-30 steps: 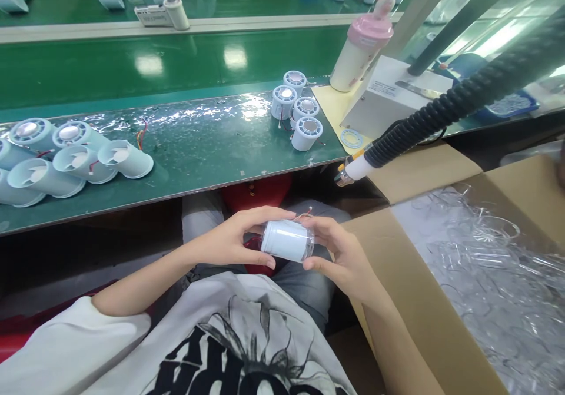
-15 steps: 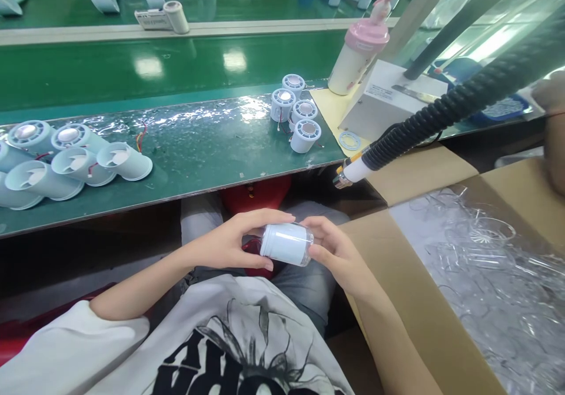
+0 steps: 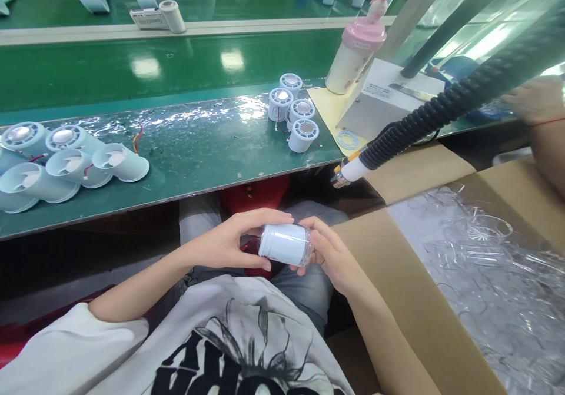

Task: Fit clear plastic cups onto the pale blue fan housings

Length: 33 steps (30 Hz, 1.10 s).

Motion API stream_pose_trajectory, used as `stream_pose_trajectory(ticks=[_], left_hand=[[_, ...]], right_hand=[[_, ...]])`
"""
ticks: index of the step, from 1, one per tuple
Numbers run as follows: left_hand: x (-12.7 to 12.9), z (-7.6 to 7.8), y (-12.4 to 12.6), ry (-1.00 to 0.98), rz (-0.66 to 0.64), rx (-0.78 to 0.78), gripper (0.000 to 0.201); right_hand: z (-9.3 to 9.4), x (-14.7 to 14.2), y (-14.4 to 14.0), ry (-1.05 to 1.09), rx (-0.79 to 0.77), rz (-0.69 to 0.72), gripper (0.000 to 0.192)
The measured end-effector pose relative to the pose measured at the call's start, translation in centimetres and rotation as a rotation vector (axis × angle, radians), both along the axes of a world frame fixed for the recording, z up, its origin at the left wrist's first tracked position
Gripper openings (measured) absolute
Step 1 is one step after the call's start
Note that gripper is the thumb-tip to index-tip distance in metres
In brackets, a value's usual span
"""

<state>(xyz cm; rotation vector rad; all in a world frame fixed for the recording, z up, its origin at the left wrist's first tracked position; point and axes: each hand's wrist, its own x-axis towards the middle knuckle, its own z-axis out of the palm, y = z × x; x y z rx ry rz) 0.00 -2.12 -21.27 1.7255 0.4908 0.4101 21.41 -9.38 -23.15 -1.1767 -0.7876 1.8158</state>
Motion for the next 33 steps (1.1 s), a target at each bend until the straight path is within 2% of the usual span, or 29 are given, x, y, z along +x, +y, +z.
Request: stream_pose_trajectory(ticks=[12, 15, 18, 23, 29, 33], left_hand=[[-0.1, 0.5, -0.1, -0.026, 0.003, 0.026, 0.074], [-0.2, 0.5, -0.1, -0.038, 0.008, 0.047, 0.076], [-0.3, 0.9, -0.3, -0.028, 0.022, -0.016, 0.077], [-0.3, 1.4, -0.5, -0.062, 0.015, -0.02, 0.075], [-0.4, 1.5, -0.4, -0.058, -0.002, 0.055, 0.076], [-0.5, 1.5, -0.5, -0.052, -0.002, 0.03, 0.077]], right_hand=[[0.3, -0.4, -0.3, 0.042, -0.032, 0.044, 0.042], [0.5, -0.5, -0.4, 0.032, 0.034, 0.026, 0.039], [1.2, -0.4, -0.6, 0.015, 0.151, 0.001, 0.033], [2.6, 0.0, -1.2, -0.115, 0.293, 0.004, 0.027], [2.8, 0.2, -1.6, -0.191, 0.334, 0.009, 0.028], [2.9, 0.1, -1.3, -0.109, 0.265, 0.0, 0.028]])
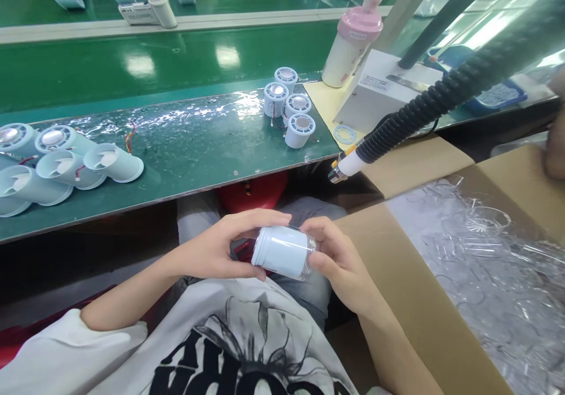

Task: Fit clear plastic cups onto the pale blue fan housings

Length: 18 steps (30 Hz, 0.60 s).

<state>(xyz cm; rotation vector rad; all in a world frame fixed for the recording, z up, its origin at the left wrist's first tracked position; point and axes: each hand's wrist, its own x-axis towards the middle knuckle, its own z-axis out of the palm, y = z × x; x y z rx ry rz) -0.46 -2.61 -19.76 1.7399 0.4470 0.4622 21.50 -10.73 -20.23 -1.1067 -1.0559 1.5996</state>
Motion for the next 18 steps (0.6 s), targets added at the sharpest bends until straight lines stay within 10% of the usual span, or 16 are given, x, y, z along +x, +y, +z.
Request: stream_pose_trajectory(ticks=[18], left_hand=[[0.4, -0.8, 0.0, -0.043, 0.005, 0.012, 0.069]], right_hand=[[-1.4, -1.1, 0.9, 0.288, -0.598, 0.131, 0.051]])
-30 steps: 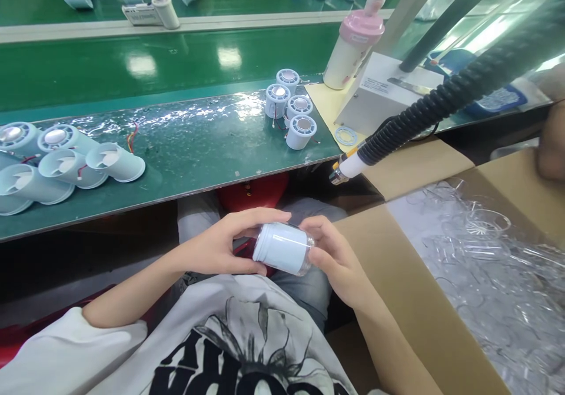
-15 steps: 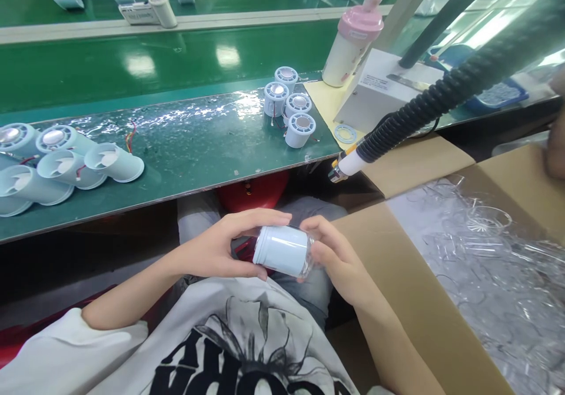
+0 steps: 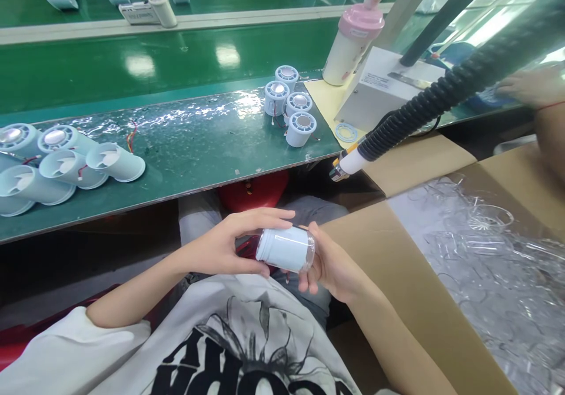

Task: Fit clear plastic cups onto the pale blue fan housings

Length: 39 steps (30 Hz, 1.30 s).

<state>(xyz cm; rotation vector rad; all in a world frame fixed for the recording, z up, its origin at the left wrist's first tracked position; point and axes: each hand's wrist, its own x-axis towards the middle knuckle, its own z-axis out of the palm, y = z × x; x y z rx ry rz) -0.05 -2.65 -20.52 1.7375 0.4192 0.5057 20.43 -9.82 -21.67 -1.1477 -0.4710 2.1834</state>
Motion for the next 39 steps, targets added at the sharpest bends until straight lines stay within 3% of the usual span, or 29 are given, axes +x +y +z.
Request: stream_pose_trajectory(ticks=[4, 8, 11, 13, 15, 17, 18, 23, 30, 36, 39], left_hand=[[0.2, 0.2, -0.3, 0.026, 0.042, 0.025, 0.064], [0.3, 0.7, -0.8, 0.084, 0.128, -0.153, 0.061], [0.4, 1.0, -1.1, 0.116, 0.187, -0.299, 0.059], [0.5, 1.0, -1.2, 0.124, 0.198, -0.351, 0.059], [0.6, 1.0, -1.2, 0.126, 0.195, -0.383, 0.059], [0.6, 0.9, -1.1, 0.129, 0.173, -0.397, 0.06], [0.6, 0.8, -1.0, 0.129, 0.162, -0.384, 0.062], [0.2, 0.6, -0.4, 0.071, 0.077, -0.226, 0.076], [-0.3, 0.5, -0.2, 0.055, -0.025, -0.493, 0.076], [-0.5, 0.0, 0.0, 0.064, -0.059, -0.59, 0.076], [-0.4, -0.5, -0.2, 0.068, -0.065, -0.655, 0.078]], right_hand=[[0.1, 0.0, 0.3, 0.062, -0.023, 0.105, 0.066], [-0.4, 0.4, 0.0, -0.107, 0.11, 0.051, 0.053], [-0.9, 0.8, -0.5, -0.474, 0.457, -0.158, 0.022], [-1.1, 1.0, -0.8, -0.674, 0.815, -0.212, 0.034], [-1.2, 1.2, -0.9, -0.768, 1.155, -0.145, 0.047], [-1.2, 1.3, -1.0, -0.783, 1.306, -0.066, 0.05], [-1.3, 1.3, -1.1, -0.755, 1.287, -0.054, 0.05], [-1.6, 1.4, -1.3, -0.442, 0.854, -0.104, 0.06], [-0.8, 1.6, -1.3, -0.611, 1.026, -0.08, 0.059], [-1.0, 1.3, -1.5, -0.404, 0.695, -0.097, 0.059], [-1.2, 1.0, -1.5, -0.35, 0.625, -0.076, 0.06]])
